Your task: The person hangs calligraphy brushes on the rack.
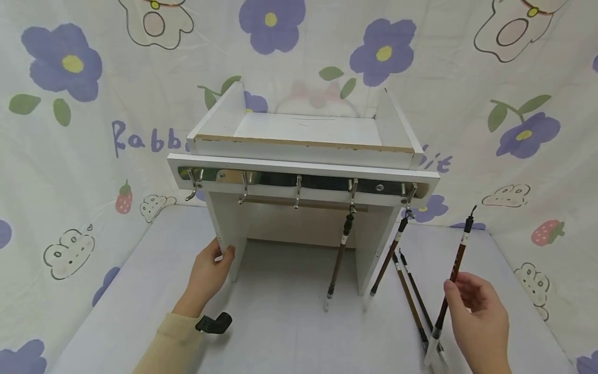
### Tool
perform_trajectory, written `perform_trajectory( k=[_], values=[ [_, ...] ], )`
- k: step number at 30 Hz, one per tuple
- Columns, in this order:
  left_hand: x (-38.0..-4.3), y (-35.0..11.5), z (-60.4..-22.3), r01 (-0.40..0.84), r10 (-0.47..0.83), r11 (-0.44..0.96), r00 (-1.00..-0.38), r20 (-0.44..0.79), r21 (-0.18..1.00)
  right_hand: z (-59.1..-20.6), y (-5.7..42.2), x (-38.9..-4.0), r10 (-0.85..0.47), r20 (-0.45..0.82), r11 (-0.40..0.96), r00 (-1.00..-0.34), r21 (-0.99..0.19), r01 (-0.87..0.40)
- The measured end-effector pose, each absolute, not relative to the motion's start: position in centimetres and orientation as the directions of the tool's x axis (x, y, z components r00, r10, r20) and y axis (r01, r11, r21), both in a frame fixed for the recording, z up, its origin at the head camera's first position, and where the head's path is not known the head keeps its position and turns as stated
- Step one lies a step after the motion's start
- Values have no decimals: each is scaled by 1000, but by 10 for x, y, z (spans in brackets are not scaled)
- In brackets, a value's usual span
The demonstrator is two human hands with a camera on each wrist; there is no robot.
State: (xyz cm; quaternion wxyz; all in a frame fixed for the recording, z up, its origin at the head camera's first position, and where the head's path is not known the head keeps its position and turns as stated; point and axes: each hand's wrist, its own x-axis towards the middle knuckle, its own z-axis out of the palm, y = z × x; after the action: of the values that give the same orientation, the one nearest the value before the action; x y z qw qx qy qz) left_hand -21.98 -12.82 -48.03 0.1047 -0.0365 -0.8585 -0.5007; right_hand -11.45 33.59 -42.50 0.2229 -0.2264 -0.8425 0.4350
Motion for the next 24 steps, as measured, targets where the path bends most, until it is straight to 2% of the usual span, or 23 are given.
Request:
perform_trajectory(
  k=[7,24],
  values=[
    [-220,-128,-480,161,-49,486,-976,211,859,-420,325,-111,545,325,571,-773,-819,58],
    [-221,-127,-481,165,-44,493,-976,214,854,-407,302,-101,483,495,617,-723,-777,-120]
  ],
)
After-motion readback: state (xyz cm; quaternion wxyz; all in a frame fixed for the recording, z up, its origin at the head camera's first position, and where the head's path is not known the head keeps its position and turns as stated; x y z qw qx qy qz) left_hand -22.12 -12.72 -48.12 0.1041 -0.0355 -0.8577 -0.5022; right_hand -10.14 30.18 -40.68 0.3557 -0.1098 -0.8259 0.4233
